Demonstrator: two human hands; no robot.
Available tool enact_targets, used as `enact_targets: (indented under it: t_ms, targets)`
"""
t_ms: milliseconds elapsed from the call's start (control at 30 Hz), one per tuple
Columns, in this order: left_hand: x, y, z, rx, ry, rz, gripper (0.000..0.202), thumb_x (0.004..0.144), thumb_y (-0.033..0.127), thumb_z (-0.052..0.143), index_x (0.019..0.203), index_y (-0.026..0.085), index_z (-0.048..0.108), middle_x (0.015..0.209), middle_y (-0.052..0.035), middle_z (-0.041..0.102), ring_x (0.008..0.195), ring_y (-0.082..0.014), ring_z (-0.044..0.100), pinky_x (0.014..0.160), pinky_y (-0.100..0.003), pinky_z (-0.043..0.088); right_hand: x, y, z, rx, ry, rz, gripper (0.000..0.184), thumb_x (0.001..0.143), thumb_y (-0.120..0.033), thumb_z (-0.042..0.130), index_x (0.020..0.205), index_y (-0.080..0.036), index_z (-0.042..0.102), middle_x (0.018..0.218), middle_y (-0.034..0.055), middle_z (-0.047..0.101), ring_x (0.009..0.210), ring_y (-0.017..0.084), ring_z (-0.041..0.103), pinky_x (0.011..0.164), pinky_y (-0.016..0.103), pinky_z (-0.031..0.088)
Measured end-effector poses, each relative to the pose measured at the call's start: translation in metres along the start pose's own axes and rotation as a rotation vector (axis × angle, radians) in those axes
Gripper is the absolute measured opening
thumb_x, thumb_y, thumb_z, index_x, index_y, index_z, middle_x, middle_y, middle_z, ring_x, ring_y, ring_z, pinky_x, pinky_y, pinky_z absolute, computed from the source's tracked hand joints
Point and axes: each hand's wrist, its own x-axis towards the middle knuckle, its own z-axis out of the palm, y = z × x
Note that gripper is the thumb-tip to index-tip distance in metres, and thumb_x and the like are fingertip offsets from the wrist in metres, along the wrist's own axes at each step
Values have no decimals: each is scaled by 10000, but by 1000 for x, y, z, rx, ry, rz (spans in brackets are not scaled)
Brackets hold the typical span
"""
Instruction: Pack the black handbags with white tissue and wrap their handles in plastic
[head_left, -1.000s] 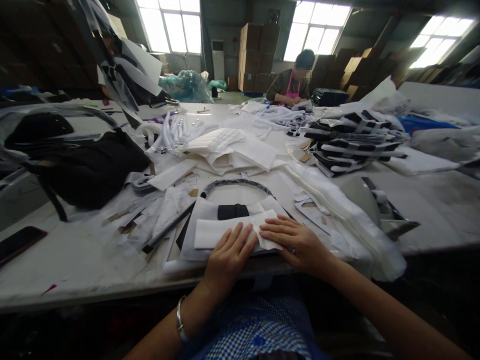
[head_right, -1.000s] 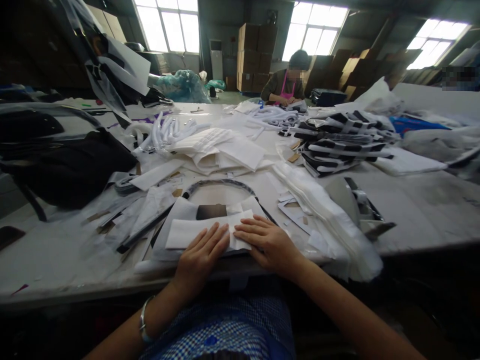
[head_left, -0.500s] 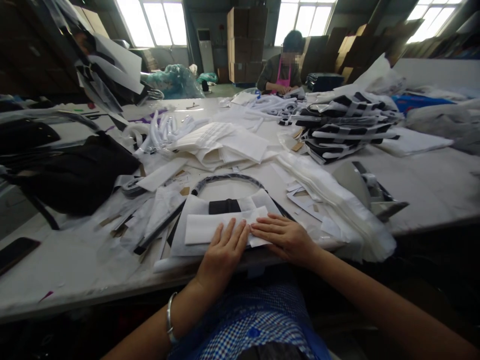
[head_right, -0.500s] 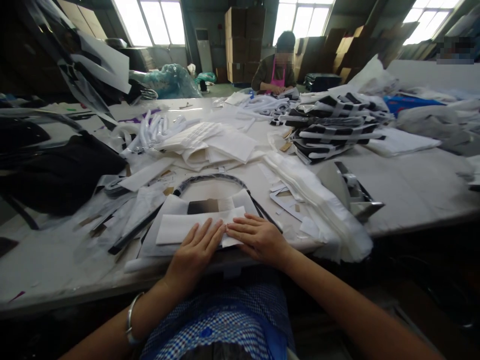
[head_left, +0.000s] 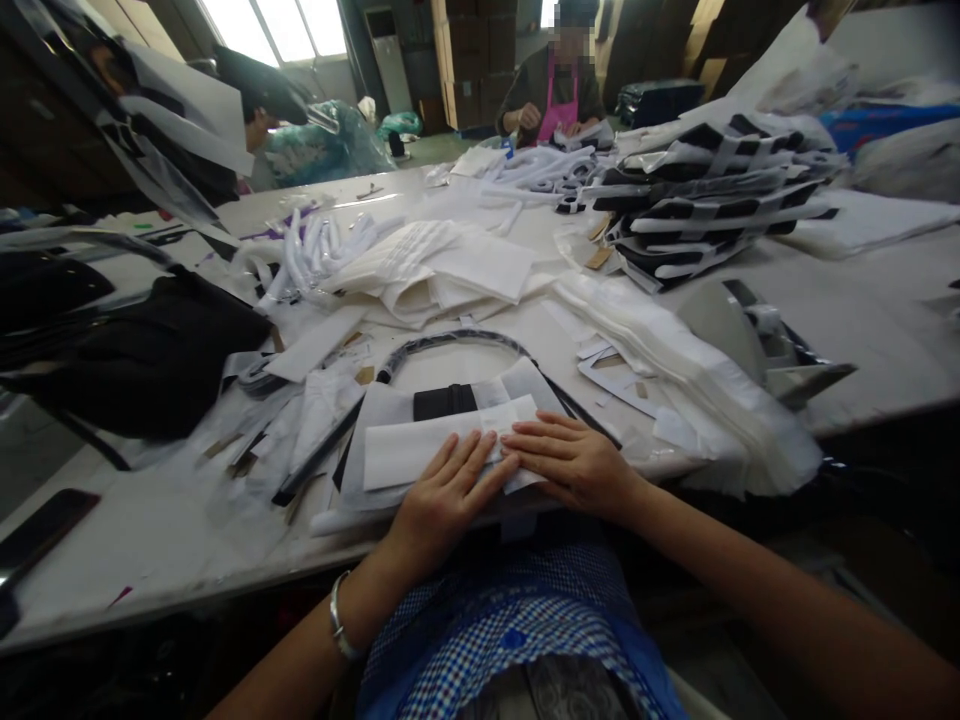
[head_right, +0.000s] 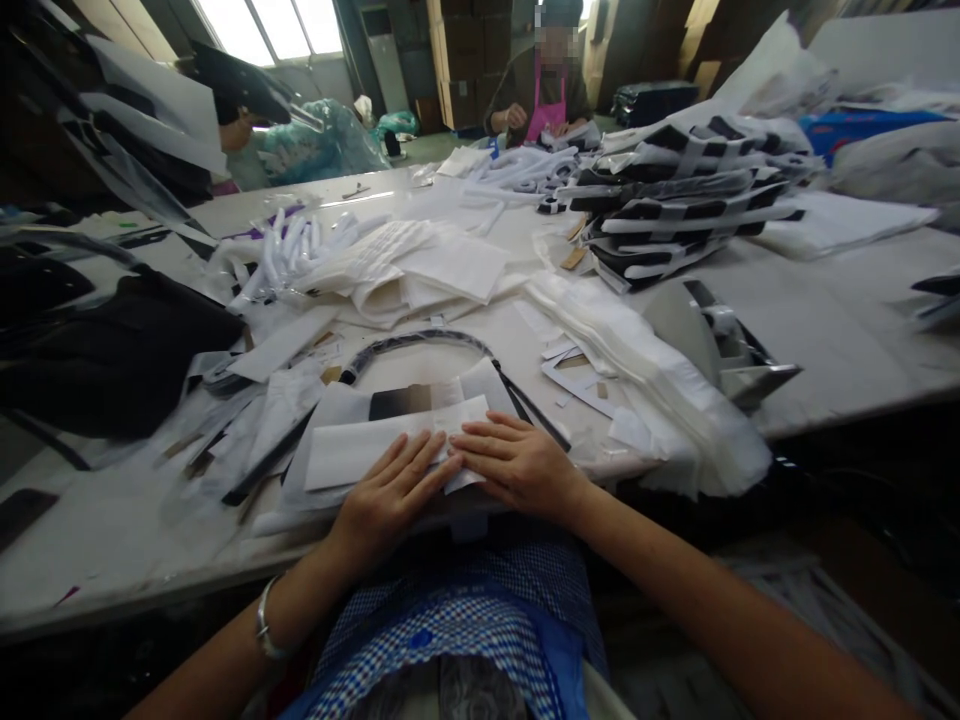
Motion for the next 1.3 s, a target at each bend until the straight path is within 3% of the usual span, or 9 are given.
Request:
enact_targets:
  t_ms: [200, 333, 567, 700, 800, 933, 1067, 1167, 1300]
  targets:
    - [-1, 3, 2, -22, 25, -47, 571, 969, 113, 548, 1495, 301, 430, 1528, -146, 459, 1400, -293, 455, 1129, -512, 437, -30, -30, -3, -78, 248, 154, 478, 903, -111, 623, 1355, -266, 601, 1280, 57, 697, 1278, 243, 587, 1145, 509, 415]
    - [-3, 2, 5, -49, 23, -59, 595, 961, 121, 571, 1500, 321, 419, 1548, -133, 433, 1405, -293, 448, 1142, -513, 426, -76, -64, 15, -48, 354, 317, 489, 861, -34, 654, 1286, -275, 660, 1140, 45, 755, 1112, 211, 680, 1003, 389, 550]
    - [-1, 1, 3, -45, 19, -43, 606, 949, 106, 581, 1498, 311, 426, 1568, -118, 403, 1402, -302, 451, 1143, -519, 428, -73, -103, 72, 807, 232, 1059, 327, 879, -371, 701, 1157, -200, 696, 1125, 94, 751, 1042, 253, 717, 926, 390, 578]
    - [-1, 2, 0, -37, 16, -32, 590, 961, 125, 568, 1503, 300, 416, 1575, -88, 393, 1418, -295, 429, 1150, -515, 421, -60, -110, 67, 1092, 213, 1209, 313, 806, -453, 752, 925, -168, 698, 786, 36, 747, 770, 209, 723, 742, 309, 567]
    - [-2, 3, 0, -32, -2, -29, 584, 976, 122, 535, 1515, 292, 390, 1563, -31, 419, 1444, -280, 388, 1166, -508, 405, -63, -115, 51, 1151, 219, 1291, 405, 785, -432, 777, 1070, -183, 635, 680, -22, 707, 620, 155, 664, 619, 254, 510]
    - [-3, 4, 1, -24, -9, -51, 587, 975, 126, 535, 1519, 282, 381, 1541, -12, 449, 1440, -271, 395, 1167, -496, 406, -63, -120, 28, 1092, 241, 1289, 630, 794, -368, 786, 1338, -214, 506, 692, -47, 708, 616, 133, 647, 615, 235, 490]
    - [-3, 4, 1, -20, -12, -62, 577, 974, 129, 535, 1512, 284, 395, 1542, 8, 444, 1428, -268, 415, 1164, -479, 413, -58, -117, 12, 1239, 199, 1172, 392, 855, -388, 720, 1183, -186, 649, 967, 63, 769, 873, 185, 722, 791, 286, 549]
    - [-3, 4, 2, -23, -25, -66, 593, 970, 160, 558, 1520, 288, 379, 1554, 18, 424, 1429, -276, 413, 1170, -487, 404, -58, -112, 5, 1298, 144, 1037, 387, 904, -336, 646, 1270, -213, 627, 1186, 99, 726, 1065, 228, 701, 902, 351, 558]
    - [-3, 3, 3, -30, -32, -66, 611, 973, 162, 554, 1532, 298, 349, 1568, 26, 402, 1436, -275, 402, 1177, -488, 395, -59, -101, 1, 723, 143, 810, 312, 938, -194, 552, 1209, -246, 698, 1166, 63, 734, 1073, 208, 694, 979, 356, 538]
